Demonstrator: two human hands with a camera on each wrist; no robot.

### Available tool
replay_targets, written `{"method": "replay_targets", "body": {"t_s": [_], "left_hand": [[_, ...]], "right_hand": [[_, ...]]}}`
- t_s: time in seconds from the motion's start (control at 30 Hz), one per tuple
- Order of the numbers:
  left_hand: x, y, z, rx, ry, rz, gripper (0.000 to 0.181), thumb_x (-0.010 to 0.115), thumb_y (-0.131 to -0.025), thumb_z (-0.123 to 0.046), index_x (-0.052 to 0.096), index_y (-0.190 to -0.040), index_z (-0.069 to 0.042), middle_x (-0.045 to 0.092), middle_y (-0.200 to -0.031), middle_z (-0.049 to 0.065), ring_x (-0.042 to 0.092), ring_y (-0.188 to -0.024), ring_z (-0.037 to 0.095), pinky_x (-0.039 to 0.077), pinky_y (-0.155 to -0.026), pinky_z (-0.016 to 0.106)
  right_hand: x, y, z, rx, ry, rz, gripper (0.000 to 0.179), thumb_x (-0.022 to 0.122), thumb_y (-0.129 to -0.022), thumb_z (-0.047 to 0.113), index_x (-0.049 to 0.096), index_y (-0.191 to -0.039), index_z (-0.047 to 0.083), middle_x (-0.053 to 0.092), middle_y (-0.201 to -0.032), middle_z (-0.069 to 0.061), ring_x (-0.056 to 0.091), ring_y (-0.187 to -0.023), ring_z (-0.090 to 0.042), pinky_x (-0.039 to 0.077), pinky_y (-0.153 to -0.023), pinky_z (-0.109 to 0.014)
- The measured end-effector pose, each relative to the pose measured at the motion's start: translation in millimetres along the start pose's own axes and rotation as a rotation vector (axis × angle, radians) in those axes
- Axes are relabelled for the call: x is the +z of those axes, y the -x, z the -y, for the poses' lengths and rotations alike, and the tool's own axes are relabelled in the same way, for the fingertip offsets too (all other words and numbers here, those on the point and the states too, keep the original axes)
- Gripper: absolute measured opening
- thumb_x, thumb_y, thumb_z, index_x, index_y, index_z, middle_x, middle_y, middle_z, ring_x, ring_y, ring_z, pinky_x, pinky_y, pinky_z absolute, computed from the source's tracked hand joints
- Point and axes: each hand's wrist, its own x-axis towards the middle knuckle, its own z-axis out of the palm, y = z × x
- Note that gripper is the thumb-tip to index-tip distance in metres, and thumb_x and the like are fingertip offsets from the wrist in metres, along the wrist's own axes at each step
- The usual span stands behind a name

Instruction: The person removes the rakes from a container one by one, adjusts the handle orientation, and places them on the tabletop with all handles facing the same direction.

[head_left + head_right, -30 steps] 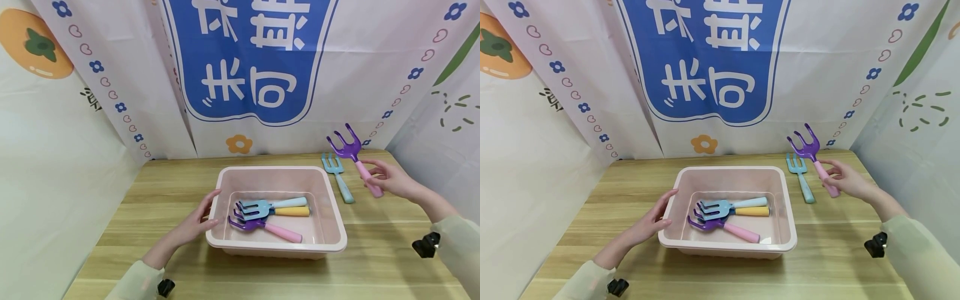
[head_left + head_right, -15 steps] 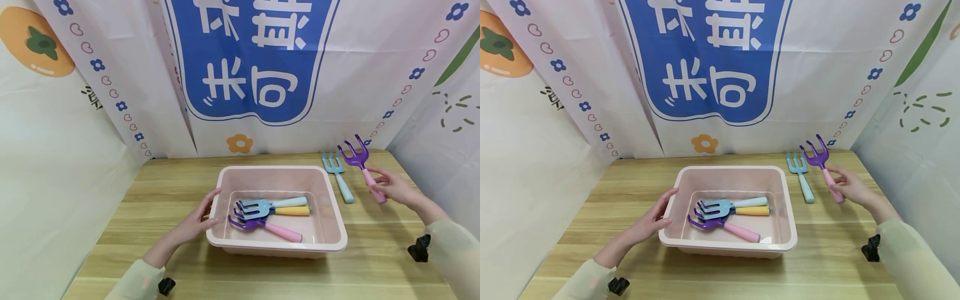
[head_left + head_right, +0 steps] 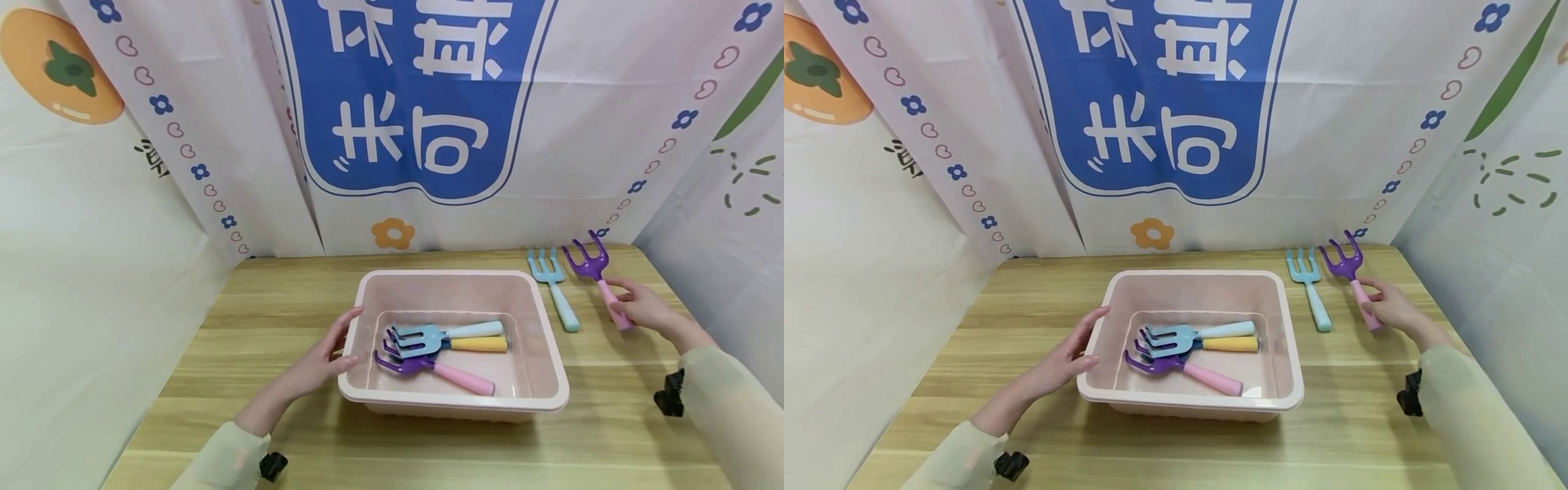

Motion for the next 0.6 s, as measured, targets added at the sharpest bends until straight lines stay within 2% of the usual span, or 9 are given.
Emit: {"method": "replay_targets", "body": {"t_s": [0.27, 0.43, 0.6], "left_hand": [[0.2, -0.4, -0.4, -0.018, -0.012, -0.004, 0.077, 0.059, -0.095, -0.013, 0.016, -0.155, -0.031, 0.018, -0.156, 0.024, 0.036, -0.133, 0.043, 0.036, -0.104, 0.056], [-0.1, 0.0, -0.4, -0.018, -0.014, -0.002, 0.077, 0.059, -0.095, -0.013, 0.016, -0.155, -0.03, 0.018, -0.156, 0.024, 0.035, -0.133, 0.043, 0.036, -0.104, 0.056], [0.4, -0.5, -0.3, -0.013, -0.013, -0.006, 0.077, 0.06, -0.094, -0.012, 0.016, -0.155, -0.03, 0.018, -0.156, 0.024, 0.036, -0.133, 0.042, 0.037, -0.103, 0.054]], "right_hand": [[2.8, -4.2, -4.3, 0.025, 0.014, 0.013, 0.063, 0.05, -0.095, 0.006, 0.019, -0.145, -0.014, 0.032, -0.128, -0.051, 0.05, -0.109, -0.053, 0.052, -0.074, -0.033], [5.7, -6.4, -7.4, 0.027, -0.007, 0.008, 0.061, 0.05, -0.096, 0.006, 0.019, -0.145, -0.013, 0.031, -0.129, -0.052, 0.05, -0.108, -0.051, 0.051, -0.075, -0.033], [9.0, -9.9, -11.9, 0.031, -0.023, -0.034, 0.061, 0.05, -0.097, 0.007, 0.019, -0.147, -0.011, 0.033, -0.129, -0.05, 0.051, -0.107, -0.048, 0.051, -0.075, -0.032]]}}
